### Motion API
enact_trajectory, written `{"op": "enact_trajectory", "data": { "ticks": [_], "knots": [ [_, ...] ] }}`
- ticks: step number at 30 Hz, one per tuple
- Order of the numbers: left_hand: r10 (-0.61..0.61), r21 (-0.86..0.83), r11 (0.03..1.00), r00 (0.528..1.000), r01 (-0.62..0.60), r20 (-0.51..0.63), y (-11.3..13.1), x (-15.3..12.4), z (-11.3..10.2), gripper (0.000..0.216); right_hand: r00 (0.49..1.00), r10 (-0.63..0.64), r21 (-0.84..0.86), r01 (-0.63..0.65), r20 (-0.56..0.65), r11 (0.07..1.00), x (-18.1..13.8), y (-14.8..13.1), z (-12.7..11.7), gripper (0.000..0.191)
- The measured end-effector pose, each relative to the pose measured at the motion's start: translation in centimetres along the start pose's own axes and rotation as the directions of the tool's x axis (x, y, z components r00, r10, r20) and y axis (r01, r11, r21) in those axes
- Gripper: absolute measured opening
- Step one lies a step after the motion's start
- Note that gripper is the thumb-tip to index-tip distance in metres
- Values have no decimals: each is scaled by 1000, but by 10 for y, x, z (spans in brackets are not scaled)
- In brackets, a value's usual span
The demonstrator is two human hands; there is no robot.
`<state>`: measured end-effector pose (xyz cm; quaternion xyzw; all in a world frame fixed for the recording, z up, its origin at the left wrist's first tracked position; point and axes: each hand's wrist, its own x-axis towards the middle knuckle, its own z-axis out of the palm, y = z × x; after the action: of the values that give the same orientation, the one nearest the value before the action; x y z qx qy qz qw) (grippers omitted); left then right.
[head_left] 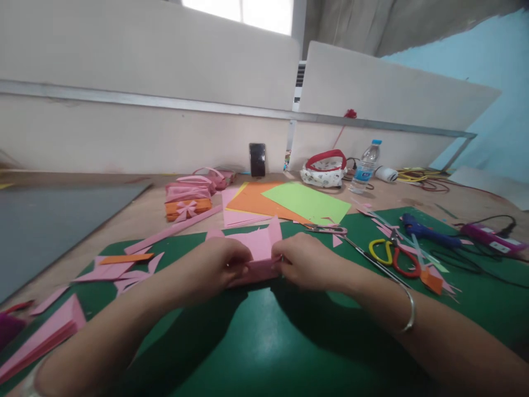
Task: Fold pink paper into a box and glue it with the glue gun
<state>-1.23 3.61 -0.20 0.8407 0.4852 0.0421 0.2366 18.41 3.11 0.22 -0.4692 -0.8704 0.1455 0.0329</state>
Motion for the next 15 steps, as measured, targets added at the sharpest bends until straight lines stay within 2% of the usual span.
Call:
{"op": "enact_trajectory", "data": {
  "ticks": [2, 5, 7, 12, 15],
  "knots": [
    [-3, 18, 1000, 1000, 3, 0, 0, -1, -2, 21, 998, 11, 128, -20, 68, 992, 1, 4, -2, 12],
    [-16, 35, 999, 1000, 15, 15, 1, -2, -2, 19, 973, -34, 374, -56, 229, 926, 2, 9, -2, 13],
    [-16, 39, 999, 1000, 15, 26, 2, -2, 0, 18, 950, -74, 455, -77, 304, 887, 4, 12, 0, 14],
    [3, 44, 999, 998, -6, 65, 4, -4, 2, 15, 901, -113, 484, -116, 418, 867, 5, 13, 1, 16],
    [17, 83, 996, 1000, -17, 6, 2, -3, 4, 15, 903, -100, 464, -118, 418, 878, 4, 11, 2, 11]
  ]
}}
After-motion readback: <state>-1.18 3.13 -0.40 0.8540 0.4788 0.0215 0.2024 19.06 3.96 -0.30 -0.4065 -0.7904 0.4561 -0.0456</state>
